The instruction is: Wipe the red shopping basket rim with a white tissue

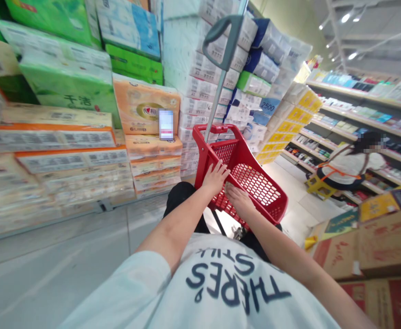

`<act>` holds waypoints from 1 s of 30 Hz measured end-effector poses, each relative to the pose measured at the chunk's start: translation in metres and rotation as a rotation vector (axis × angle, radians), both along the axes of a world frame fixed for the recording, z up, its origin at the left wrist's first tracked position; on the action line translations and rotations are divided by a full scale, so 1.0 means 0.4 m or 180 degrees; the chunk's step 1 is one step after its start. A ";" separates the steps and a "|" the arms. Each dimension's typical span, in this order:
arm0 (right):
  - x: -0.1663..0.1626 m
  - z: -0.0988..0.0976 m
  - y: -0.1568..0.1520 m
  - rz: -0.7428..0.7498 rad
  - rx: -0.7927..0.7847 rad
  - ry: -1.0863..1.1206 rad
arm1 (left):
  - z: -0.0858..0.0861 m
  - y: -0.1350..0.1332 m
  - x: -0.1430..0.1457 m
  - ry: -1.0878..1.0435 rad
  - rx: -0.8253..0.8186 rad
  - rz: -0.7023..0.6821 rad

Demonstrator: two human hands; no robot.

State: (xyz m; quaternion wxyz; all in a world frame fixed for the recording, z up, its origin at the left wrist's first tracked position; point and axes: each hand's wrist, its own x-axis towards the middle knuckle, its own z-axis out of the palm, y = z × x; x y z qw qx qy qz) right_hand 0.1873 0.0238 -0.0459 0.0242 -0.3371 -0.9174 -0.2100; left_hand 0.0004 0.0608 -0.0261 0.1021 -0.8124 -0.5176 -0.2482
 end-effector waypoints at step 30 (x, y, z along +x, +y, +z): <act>0.024 0.014 0.010 0.0246 0.0077 0.0201 | 0.002 0.000 0.002 0.0192 0.0093 -0.0005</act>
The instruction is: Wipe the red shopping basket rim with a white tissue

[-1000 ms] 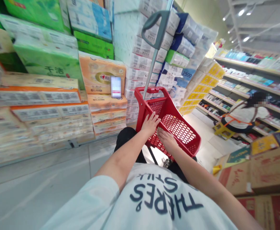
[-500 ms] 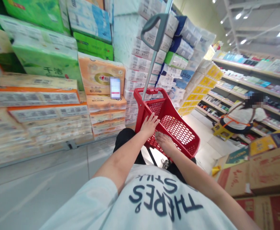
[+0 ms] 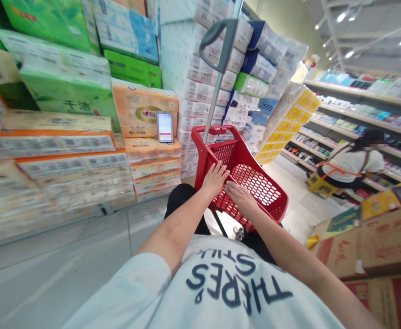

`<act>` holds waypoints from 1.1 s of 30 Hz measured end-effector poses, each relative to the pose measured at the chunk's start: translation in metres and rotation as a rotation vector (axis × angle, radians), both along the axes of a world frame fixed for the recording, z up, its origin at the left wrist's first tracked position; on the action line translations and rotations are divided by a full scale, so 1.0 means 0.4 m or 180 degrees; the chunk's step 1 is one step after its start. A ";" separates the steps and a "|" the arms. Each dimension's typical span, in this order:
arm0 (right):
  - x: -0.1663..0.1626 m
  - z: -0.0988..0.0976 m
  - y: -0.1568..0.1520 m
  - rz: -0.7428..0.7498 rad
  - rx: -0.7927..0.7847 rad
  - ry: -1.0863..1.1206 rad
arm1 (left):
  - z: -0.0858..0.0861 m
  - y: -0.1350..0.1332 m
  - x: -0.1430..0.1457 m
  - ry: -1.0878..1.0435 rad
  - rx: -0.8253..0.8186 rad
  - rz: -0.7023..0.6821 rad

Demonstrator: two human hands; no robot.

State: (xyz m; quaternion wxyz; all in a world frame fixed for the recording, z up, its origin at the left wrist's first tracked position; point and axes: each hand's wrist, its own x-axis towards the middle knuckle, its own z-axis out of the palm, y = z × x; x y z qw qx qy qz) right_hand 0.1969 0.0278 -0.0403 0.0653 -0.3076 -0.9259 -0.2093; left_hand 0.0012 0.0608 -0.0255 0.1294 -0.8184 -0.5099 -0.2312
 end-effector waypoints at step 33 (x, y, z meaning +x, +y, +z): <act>0.009 -0.009 -0.005 -0.0150 -0.0169 0.0009 | 0.011 0.010 0.002 0.0228 0.0218 0.0132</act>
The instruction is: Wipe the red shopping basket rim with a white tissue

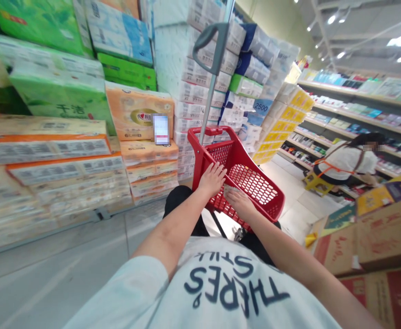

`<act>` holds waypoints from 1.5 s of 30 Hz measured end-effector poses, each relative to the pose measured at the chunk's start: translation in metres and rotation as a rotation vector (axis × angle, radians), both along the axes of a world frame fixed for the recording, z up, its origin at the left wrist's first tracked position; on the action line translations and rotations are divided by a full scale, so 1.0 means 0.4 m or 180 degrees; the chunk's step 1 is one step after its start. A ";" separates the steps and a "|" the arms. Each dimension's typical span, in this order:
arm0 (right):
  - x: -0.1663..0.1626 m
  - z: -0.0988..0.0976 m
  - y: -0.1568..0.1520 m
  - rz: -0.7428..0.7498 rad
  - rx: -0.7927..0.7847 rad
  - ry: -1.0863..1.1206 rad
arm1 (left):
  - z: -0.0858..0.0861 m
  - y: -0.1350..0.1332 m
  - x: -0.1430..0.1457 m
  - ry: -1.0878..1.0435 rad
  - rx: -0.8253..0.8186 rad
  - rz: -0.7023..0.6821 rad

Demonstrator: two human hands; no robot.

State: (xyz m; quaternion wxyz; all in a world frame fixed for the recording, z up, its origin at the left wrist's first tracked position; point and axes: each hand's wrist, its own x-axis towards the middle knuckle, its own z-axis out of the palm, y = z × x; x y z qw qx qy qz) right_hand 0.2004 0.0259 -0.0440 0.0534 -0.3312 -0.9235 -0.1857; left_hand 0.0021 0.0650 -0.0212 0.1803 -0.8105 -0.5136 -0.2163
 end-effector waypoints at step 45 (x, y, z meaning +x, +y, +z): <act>-0.005 0.032 0.026 -0.0320 -0.0243 0.1279 | -0.018 0.004 0.004 -0.0179 -0.0076 -0.0024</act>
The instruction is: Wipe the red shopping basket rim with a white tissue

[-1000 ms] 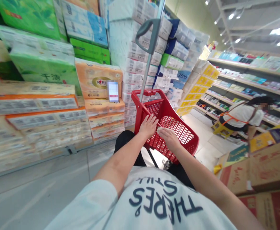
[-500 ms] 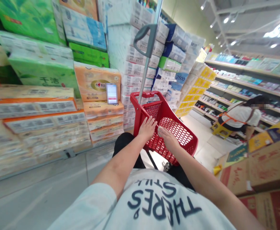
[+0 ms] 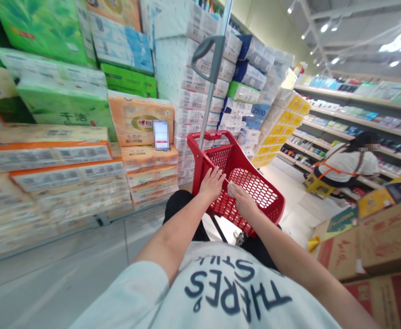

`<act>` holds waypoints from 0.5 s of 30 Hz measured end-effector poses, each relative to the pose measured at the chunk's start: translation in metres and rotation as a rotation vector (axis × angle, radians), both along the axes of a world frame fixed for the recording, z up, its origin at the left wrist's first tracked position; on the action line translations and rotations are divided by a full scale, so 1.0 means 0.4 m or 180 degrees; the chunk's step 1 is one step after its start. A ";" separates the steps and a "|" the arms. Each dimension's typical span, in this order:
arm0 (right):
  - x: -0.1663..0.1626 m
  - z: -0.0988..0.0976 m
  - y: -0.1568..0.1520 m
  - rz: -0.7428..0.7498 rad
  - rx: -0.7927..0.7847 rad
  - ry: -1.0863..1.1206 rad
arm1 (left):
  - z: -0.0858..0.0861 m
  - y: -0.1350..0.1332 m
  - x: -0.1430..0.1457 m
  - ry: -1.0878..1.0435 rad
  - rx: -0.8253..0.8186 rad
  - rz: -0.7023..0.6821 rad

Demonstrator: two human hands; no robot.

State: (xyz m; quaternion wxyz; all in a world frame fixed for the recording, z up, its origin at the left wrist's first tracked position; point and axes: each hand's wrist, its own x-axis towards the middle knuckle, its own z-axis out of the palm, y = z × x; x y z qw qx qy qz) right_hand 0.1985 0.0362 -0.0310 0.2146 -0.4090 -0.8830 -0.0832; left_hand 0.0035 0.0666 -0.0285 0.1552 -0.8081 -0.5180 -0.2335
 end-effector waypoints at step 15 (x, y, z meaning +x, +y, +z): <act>0.000 -0.005 -0.007 -0.0507 -0.0130 0.0056 | 0.011 -0.008 0.001 0.0032 -0.0099 0.0028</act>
